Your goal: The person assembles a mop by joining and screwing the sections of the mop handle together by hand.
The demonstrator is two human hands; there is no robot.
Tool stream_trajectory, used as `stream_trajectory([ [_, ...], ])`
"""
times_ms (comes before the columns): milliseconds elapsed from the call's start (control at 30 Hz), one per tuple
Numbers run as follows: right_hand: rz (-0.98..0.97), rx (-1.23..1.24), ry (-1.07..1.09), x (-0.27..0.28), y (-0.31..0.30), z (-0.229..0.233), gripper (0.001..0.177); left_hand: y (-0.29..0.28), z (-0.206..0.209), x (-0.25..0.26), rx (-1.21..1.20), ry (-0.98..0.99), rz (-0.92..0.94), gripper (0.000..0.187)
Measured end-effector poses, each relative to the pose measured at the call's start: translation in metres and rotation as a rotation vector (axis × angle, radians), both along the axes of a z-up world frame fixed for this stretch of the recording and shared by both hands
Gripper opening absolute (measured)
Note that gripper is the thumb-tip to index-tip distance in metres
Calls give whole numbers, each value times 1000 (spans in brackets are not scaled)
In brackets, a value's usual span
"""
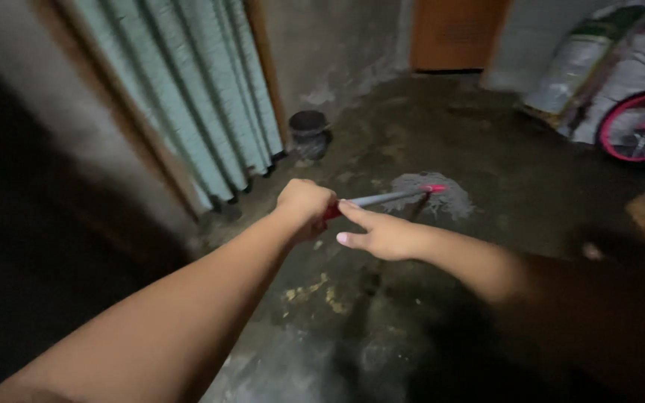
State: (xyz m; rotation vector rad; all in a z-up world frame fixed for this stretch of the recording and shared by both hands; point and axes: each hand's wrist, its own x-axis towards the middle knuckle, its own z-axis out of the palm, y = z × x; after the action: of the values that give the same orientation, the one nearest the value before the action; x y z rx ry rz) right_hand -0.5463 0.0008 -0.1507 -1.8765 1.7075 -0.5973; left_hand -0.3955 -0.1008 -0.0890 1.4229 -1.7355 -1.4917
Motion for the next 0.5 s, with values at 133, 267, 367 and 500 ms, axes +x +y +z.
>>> stream_trajectory([
  [133, -115, 55, -7, -20, 6, 21, 85, -17, 3, -34, -830, -705, -567, 22],
  [267, -119, 54, 1, -38, 7, 33, 85, -29, 8, -63, -845, -840, -621, 23],
  [367, -122, 78, 17, -45, 8, 36, 85, -35, 8, -64, -1078, -952, -730, 26],
  [500, -102, 102, 54, -40, 1, 33, 83, -50, -2, -51, -1205, -979, -841, 27],
])
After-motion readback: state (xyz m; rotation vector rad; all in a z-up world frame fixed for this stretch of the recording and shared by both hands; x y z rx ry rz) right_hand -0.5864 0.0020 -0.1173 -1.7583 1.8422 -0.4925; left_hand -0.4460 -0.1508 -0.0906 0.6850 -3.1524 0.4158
